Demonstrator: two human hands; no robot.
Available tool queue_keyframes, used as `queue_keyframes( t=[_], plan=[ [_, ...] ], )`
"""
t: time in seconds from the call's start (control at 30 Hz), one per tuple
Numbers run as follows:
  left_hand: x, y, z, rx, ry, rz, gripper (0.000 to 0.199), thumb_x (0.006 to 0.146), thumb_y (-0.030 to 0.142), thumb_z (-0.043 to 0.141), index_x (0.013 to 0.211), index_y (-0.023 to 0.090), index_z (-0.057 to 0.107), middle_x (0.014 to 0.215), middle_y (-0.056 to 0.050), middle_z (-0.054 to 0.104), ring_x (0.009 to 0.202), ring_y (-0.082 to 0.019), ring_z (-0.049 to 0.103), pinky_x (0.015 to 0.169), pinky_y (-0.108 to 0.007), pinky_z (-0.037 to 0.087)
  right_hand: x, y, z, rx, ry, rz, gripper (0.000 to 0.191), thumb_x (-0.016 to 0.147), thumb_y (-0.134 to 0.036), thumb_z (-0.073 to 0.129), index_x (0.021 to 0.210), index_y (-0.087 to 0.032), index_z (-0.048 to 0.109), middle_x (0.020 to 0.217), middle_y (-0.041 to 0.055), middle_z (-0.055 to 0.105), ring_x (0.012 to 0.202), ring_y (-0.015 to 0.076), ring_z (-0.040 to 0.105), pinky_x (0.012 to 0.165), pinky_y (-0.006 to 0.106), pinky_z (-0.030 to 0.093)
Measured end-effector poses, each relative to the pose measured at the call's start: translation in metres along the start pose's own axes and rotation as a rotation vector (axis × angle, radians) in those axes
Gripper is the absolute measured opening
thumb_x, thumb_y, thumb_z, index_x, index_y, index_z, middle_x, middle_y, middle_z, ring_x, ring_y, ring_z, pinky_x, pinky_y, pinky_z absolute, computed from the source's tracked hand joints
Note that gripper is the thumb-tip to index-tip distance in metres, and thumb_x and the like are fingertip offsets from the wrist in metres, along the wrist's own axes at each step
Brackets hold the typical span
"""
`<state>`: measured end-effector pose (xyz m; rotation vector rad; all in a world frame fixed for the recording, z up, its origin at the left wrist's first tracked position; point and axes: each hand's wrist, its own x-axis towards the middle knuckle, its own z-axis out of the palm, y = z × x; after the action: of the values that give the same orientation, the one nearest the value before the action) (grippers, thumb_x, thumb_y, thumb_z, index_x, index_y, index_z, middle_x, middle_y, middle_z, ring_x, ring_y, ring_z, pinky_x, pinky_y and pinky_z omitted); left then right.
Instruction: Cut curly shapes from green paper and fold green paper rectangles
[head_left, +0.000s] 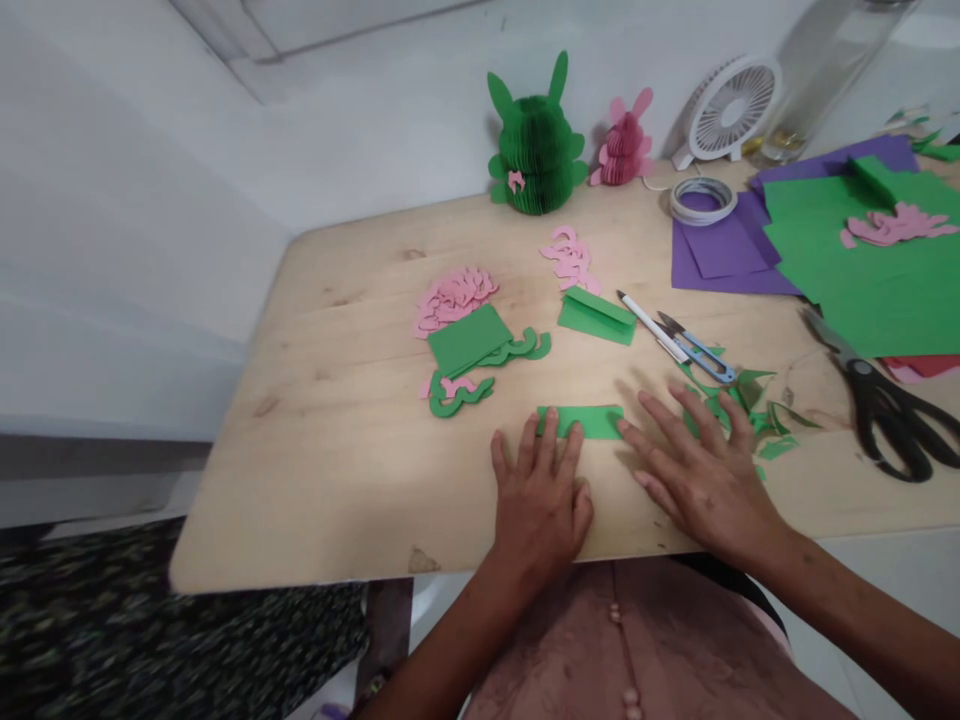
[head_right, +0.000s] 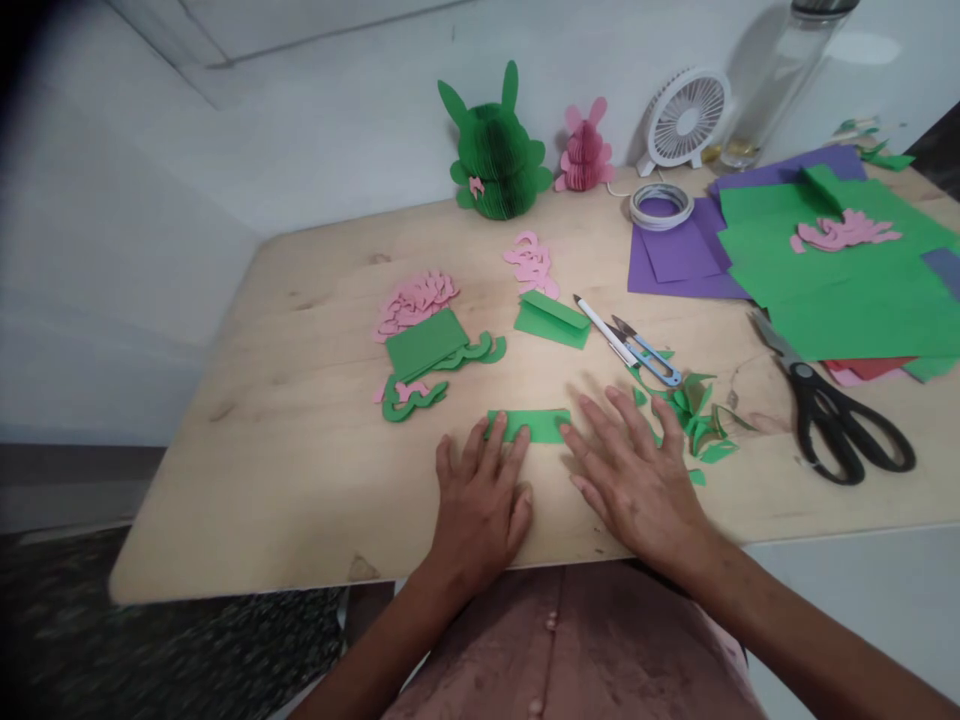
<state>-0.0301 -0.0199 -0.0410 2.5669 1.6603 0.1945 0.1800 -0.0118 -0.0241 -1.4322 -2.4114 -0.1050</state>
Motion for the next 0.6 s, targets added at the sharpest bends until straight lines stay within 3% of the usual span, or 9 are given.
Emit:
queue_keyframes(
  t=[0.27, 0.6],
  plan=[
    [-0.001, 0.0, -0.001, -0.008, -0.011, 0.005, 0.059, 0.087, 0.037, 0.047, 0.143, 0.021, 0.038, 0.151, -0.014, 0.036, 0.139, -0.035, 0.028, 0.108, -0.067, 0.015, 0.011, -0.021, 0.016, 0.038, -0.064, -0.089, 0.035, 0.091, -0.028, 0.052, 0.123, -0.016, 0.061, 0.131, 0.0125, 0.06, 0.133, 0.032, 0.04, 0.11, 0.061, 0.013],
    [0.0, 0.001, -0.001, -0.015, -0.019, -0.003, 0.058, 0.087, 0.036, 0.046, 0.143, 0.021, 0.038, 0.151, -0.014, 0.035, 0.139, -0.034, 0.028, 0.108, -0.067, 0.015, 0.009, -0.023, 0.011, 0.03, -0.062, -0.058, 0.031, 0.092, -0.028, 0.051, 0.119, -0.016, 0.063, 0.123, 0.013, 0.065, 0.129, 0.0324, 0.043, 0.108, 0.06, 0.017]
  ],
)
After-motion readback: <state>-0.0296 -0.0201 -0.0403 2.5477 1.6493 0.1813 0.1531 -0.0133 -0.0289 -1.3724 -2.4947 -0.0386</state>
